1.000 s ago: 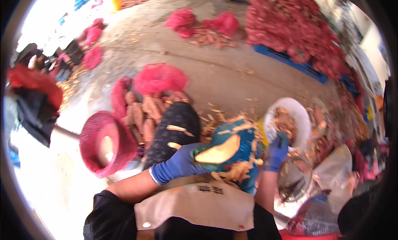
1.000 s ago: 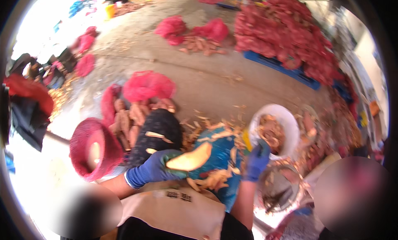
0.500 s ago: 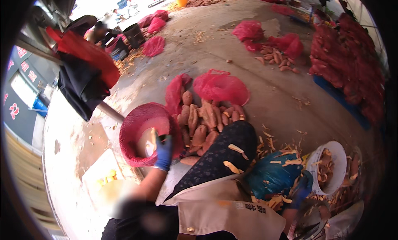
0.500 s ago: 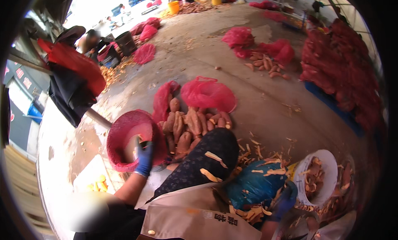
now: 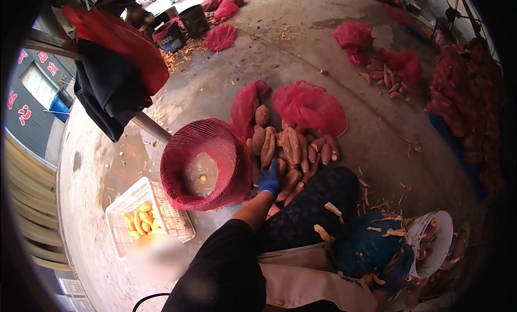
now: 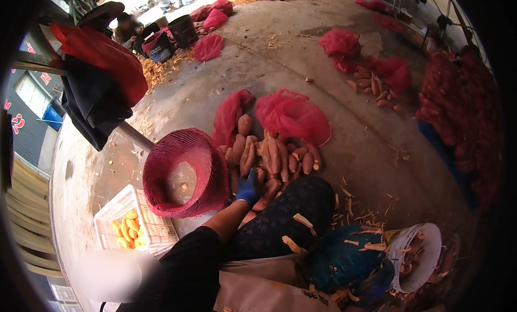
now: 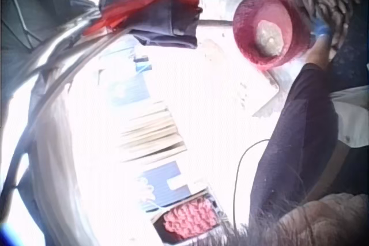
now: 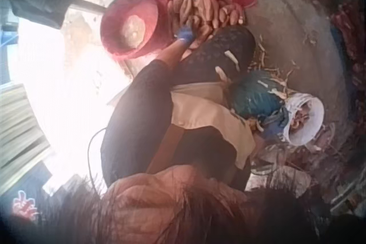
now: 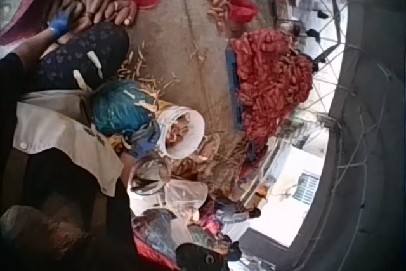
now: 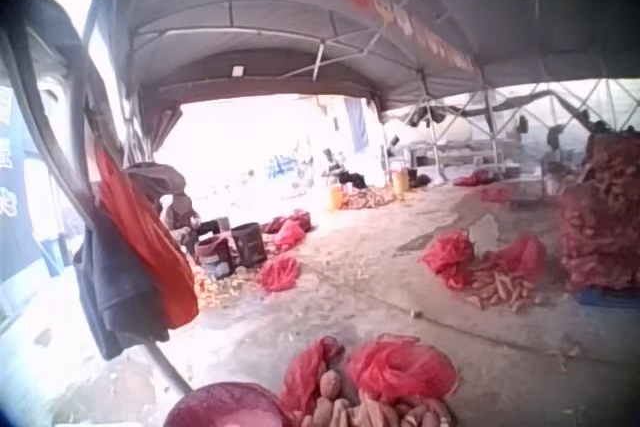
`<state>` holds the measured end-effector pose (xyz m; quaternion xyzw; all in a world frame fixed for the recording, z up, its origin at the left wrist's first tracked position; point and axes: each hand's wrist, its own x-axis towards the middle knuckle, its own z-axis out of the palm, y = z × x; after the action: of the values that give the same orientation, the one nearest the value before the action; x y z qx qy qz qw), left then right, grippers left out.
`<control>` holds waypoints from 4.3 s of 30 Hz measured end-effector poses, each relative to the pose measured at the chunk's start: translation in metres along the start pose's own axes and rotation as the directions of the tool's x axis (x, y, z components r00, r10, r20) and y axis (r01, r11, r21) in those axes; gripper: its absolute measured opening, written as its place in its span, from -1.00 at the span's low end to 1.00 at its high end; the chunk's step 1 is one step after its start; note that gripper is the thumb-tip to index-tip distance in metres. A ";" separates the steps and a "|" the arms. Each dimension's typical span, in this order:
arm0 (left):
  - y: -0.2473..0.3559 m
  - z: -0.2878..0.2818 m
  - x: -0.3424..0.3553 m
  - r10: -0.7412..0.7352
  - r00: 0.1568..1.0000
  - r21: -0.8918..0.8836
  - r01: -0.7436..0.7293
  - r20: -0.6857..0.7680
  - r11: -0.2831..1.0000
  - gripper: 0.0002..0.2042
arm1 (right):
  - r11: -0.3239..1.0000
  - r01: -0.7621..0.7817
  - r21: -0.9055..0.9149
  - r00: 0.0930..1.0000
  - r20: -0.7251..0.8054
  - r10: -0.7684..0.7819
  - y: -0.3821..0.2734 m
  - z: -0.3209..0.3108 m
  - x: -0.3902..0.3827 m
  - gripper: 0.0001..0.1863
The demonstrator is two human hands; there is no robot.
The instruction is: The person sits on the ground and peels sweet potatoes using a knife. They hold the potato in one hand and remove the skin with the other, placing the peeled potatoes into a white bucket.
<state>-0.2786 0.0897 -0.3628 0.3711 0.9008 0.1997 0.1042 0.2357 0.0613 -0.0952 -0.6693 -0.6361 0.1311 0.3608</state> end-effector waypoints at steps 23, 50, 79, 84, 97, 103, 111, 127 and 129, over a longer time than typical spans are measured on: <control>0.166 -0.243 -0.089 0.771 0.503 -0.842 0.533 0.390 0.079 -0.46 | 0.534 -0.199 0.822 0.923 -0.028 0.385 0.039 0.023 -0.022 -0.53; 0.278 -0.214 -0.270 0.788 0.234 -0.405 -0.754 0.570 0.517 -0.11 | 0.968 -0.090 0.234 0.912 -0.371 0.175 -0.002 0.014 0.007 -0.64; 0.271 -0.191 -0.268 0.871 0.134 -0.550 -0.728 0.472 0.410 -0.01 | 0.695 -0.197 0.691 0.869 -0.206 0.451 -0.006 -0.010 -0.002 -0.86; 0.277 -0.206 -0.273 0.791 0.156 -0.485 -0.714 0.592 0.504 0.03 | 0.953 -0.186 0.240 0.864 -0.422 0.275 -0.010 -0.006 0.009 -0.85; 0.267 -0.196 -0.272 0.880 0.151 -0.527 -0.751 0.450 0.398 0.03 | 0.522 -0.171 0.836 0.932 -0.035 0.362 -0.007 -0.014 0.001 -0.87; 0.276 -0.214 -0.273 0.778 0.196 -0.473 -0.697 0.597 0.539 0.01 | 0.887 -0.133 0.442 0.918 -0.283 0.279 -0.002 0.005 0.014 -0.86; 0.268 -0.205 -0.270 0.832 0.178 -0.532 -0.694 0.526 0.485 0.01 | 0.580 -0.241 0.778 0.913 -0.021 0.407 0.011 -0.020 0.011 -0.91; 0.272 -0.212 -0.272 0.818 0.198 -0.495 -0.712 0.539 0.498 0.00 | 0.719 -0.134 0.682 0.881 -0.251 0.402 0.022 -0.008 0.023 -0.93; 0.275 -0.209 -0.273 0.811 0.145 -0.459 -0.762 0.568 0.458 0.01 | 0.704 -0.171 0.689 0.931 -0.121 0.345 -0.016 -0.006 0.009 -0.91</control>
<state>0.0156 0.0139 -0.0439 0.8249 0.4406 0.0858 0.3436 0.2290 0.0666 -0.0784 -0.5890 -0.3972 0.3174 0.6281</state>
